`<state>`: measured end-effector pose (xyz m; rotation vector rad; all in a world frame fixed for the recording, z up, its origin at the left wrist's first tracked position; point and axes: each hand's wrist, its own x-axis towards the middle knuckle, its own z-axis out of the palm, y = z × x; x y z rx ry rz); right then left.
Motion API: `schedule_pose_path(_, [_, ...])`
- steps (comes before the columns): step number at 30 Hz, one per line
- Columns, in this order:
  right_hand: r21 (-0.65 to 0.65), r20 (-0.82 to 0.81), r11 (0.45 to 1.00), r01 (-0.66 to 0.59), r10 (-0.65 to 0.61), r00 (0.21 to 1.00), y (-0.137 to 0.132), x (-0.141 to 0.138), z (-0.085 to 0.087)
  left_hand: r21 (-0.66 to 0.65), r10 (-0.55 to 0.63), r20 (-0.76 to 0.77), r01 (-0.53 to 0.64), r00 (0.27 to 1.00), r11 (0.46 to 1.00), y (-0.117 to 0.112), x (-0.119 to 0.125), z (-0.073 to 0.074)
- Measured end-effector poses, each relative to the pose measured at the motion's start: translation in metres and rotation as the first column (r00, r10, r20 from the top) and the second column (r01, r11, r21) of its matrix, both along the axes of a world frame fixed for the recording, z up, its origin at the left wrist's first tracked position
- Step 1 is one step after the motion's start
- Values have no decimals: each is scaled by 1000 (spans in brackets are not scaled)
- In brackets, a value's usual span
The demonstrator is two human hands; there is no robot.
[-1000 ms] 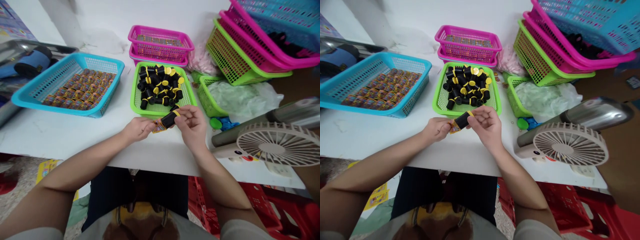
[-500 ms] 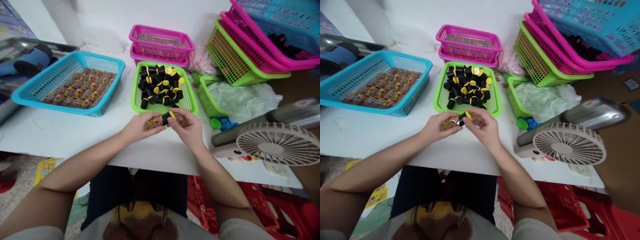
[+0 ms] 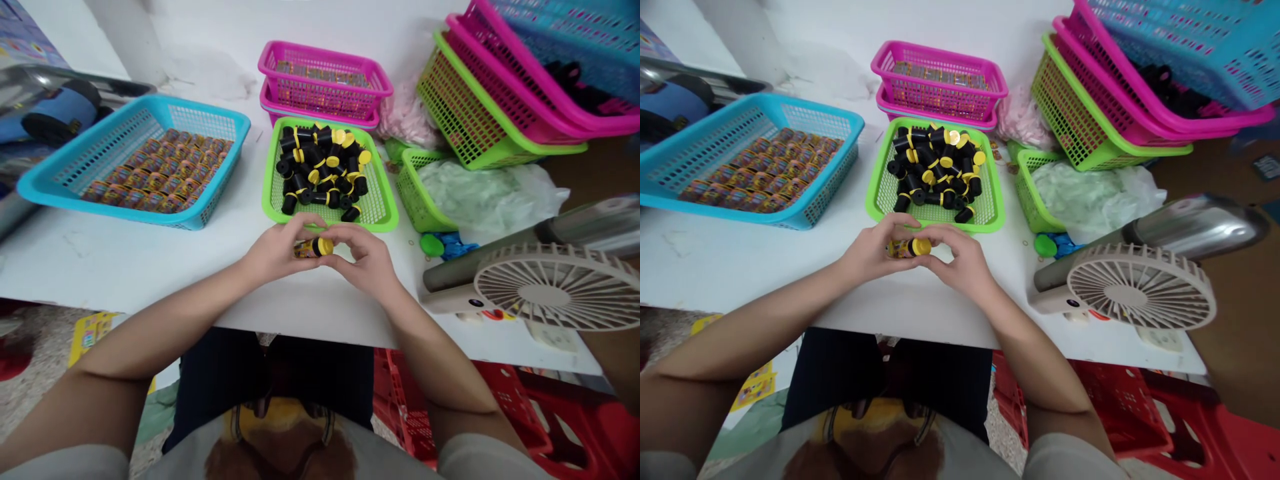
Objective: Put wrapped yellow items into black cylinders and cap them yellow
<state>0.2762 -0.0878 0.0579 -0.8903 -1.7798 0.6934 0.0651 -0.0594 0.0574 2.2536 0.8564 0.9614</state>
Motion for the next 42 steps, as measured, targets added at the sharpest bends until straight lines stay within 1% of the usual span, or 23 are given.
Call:
schedule_pose_path(4, [-24,-82,1000,-9,7,997,2,-3,-6,-118,-55,-27,52,998,992,-1,-2,6])
schedule_pose_path(7, [15,-88,1000,24,-23,996,-1,-6,-11,-139,-92,-47,85,995,987,1,-5,9])
schedule_pose_path(11, [104,-14,989,103,-102,995,-9,-11,-9,-118,-140,-75,130,987,984,4,-9,12])
schedule_pose_path(15, [175,88,977,120,-137,987,-15,-14,-4,-148,-200,-69,188,977,971,4,-10,17])
schedule_pose_path(17, [196,109,976,95,-118,987,-16,-14,-2,-175,-229,-56,216,972,961,3,-11,20])
schedule_pose_path(21, [191,84,982,-12,-4,996,-16,-13,-2,-241,-324,-32,307,945,920,3,-13,24])
schedule_pose_path(25, [135,83,987,-89,78,993,-15,-11,-3,-297,-416,7,399,909,868,6,-17,25])
schedule_pose_path(28, [75,72,991,-109,104,992,-14,-10,-6,-352,-434,23,414,901,840,7,-16,24])
schedule_pose_path(30, [7,22,995,-103,103,994,-11,-9,-9,-380,-387,67,383,919,842,6,-14,23])
schedule_pose_path(32, [-31,-76,997,-75,72,994,-7,-7,-11,-382,-286,111,307,952,872,5,-10,22])
schedule_pose_path(34, [-4,-159,1000,-20,19,987,-3,-4,-11,-363,-170,128,205,977,909,2,-6,21])
schedule_pose_path(35, [32,-162,999,13,-7,987,-1,-3,-10,-354,-122,128,160,984,921,1,-5,21])
schedule_pose_path(36, [78,-131,996,40,-30,991,-1,-2,-9,-348,-81,132,122,988,929,0,-4,21])
schedule_pose_path(37, [130,-67,990,55,-47,997,-1,-1,-8,-347,-42,137,88,990,934,-1,-3,21])
schedule_pose_path(39, [239,119,970,46,-76,990,-3,-3,-6,-352,31,162,29,986,936,-2,-2,20])
schedule_pose_path(41, [323,286,946,27,-125,950,-6,-7,-7,-373,83,202,-1,976,928,-2,-1,18])
schedule_pose_path(42, [350,339,936,36,-162,927,-8,-10,-9,-393,95,230,3,968,920,-2,0,17])
